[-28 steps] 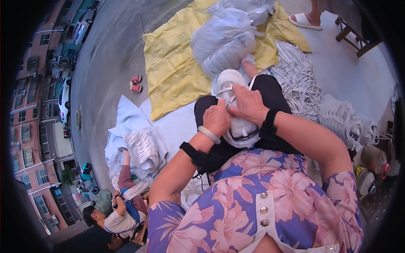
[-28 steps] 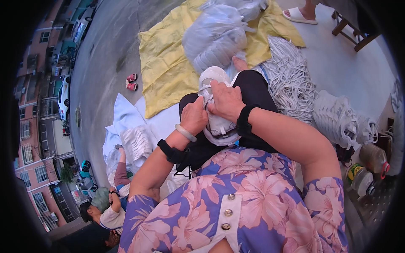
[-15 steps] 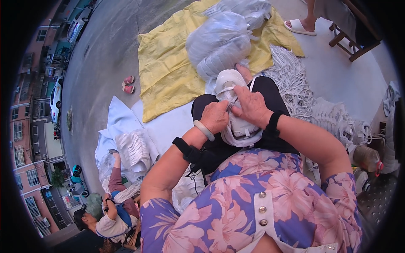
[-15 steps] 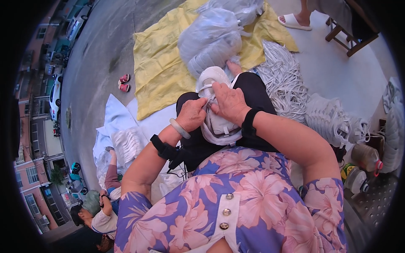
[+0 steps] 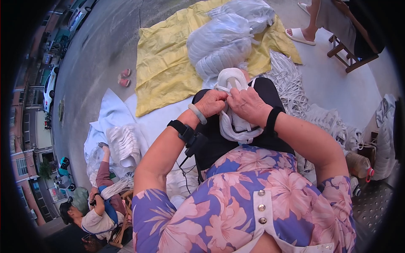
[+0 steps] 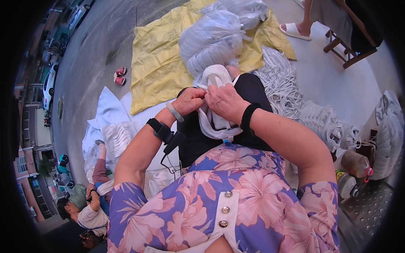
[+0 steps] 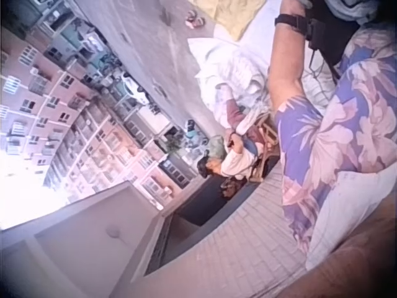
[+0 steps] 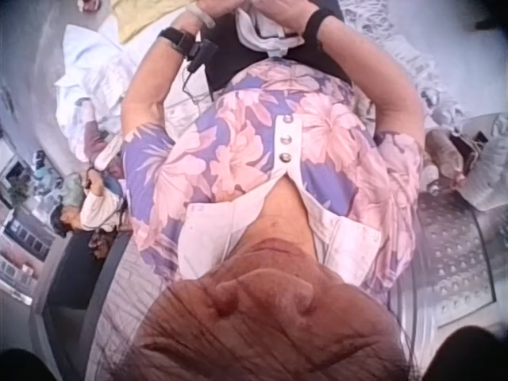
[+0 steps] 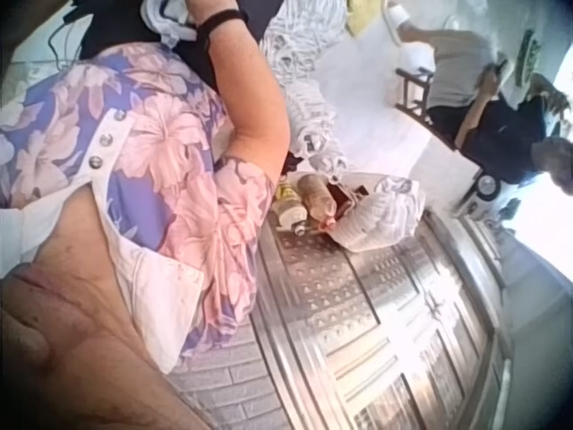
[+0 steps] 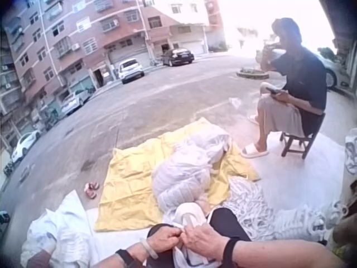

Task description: Insert and thread a white shoelace through the eyelets of a white sneaker.

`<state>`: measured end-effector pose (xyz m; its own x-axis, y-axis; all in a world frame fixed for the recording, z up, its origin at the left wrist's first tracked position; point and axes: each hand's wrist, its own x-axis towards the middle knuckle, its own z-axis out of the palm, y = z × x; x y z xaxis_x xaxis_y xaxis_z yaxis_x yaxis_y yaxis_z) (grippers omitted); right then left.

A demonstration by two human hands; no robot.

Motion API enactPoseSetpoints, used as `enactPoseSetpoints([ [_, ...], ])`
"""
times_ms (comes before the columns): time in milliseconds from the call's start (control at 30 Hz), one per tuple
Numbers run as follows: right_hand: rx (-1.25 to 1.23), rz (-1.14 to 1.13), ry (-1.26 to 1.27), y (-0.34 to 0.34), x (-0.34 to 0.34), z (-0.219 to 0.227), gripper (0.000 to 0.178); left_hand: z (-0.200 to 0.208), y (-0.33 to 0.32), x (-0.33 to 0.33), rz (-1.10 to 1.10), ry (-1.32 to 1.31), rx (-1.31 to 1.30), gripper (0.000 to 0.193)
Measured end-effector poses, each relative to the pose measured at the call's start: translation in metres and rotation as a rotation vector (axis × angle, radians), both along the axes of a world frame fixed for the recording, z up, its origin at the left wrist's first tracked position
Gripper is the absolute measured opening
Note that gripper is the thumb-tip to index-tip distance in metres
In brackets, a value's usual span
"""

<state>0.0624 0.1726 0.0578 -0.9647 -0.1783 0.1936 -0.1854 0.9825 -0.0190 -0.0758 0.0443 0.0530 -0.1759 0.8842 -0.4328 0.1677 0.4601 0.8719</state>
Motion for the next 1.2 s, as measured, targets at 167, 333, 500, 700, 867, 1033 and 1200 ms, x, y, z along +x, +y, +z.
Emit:
enactPoseSetpoints([
  [167,0.129,-0.006,-0.084,-0.014,-0.010,-0.011,0.012,0.002,0.000,0.003,0.012,-0.029,-0.012,0.028],
  [333,-0.026,-0.057,-0.192,-0.013,-0.012,0.010,0.013,-0.004,-0.003,0.008,0.126,0.008,0.000,0.026],
  [500,-0.301,0.076,-0.235,0.023,0.040,0.025,0.011,-0.006,-0.011,0.025,0.234,0.432,0.155,0.018],
  [700,-1.000,-0.203,-0.202,0.063,0.120,0.092,0.014,0.010,-0.020,0.050,0.352,0.785,0.212,0.042],
  [867,-1.107,0.062,-0.104,0.037,0.068,0.107,0.012,0.016,-0.003,0.040,0.281,1.027,0.379,0.046],
  [1033,-1.639,0.137,-0.119,0.018,0.008,0.085,0.016,0.007,0.007,0.023,0.177,1.156,0.325,0.024],
  [1200,-1.875,-0.059,-0.192,0.027,0.036,0.072,0.018,-0.005,0.003,0.017,0.148,1.272,0.418,0.017],
])
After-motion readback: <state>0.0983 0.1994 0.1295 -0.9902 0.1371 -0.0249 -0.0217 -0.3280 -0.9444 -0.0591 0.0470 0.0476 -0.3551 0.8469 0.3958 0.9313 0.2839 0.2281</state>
